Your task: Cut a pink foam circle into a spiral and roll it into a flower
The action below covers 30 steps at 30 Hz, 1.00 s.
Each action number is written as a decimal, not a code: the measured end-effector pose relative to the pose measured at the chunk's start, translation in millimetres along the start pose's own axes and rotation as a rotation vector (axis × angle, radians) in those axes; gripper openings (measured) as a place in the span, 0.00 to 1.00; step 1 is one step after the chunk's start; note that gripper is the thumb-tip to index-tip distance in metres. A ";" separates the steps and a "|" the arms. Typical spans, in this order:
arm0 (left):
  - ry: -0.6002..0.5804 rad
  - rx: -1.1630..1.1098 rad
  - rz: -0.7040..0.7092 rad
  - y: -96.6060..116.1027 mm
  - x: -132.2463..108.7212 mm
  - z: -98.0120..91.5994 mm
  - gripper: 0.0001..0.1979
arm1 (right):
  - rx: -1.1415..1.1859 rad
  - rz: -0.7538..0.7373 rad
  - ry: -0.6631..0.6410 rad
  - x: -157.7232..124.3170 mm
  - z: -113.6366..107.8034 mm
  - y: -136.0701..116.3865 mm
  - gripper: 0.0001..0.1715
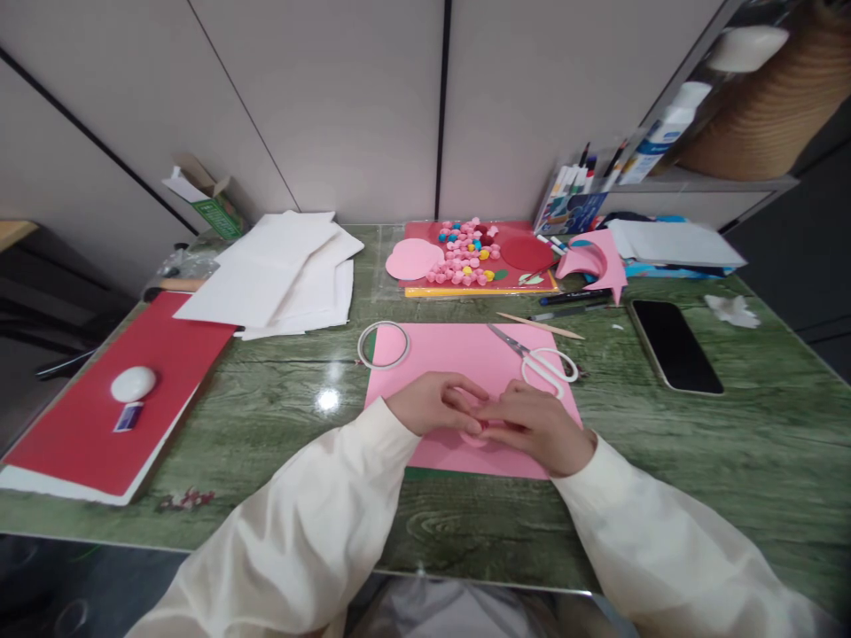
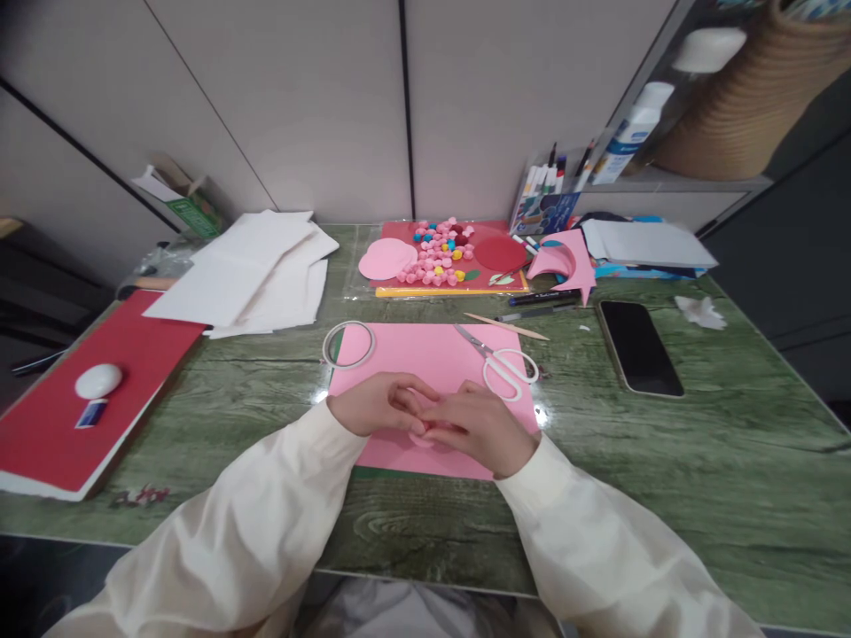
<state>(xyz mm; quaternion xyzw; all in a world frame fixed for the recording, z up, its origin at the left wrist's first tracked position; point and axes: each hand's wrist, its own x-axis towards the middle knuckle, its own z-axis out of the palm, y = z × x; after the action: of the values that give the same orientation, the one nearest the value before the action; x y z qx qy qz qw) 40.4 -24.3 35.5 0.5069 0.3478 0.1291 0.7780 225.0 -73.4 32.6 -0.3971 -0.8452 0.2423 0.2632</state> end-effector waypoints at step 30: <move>-0.013 -0.077 0.038 -1.8 -0.1 -0.3 0.25 | 0.007 0.147 -0.011 0.7 -4.7 -6.8 0.11</move>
<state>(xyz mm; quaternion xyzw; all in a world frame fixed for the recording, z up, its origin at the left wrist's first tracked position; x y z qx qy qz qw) 39.8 -24.9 33.9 0.4837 0.3280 0.1540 0.7967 223.9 -75.8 40.5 -0.4556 -0.8144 0.2662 0.2414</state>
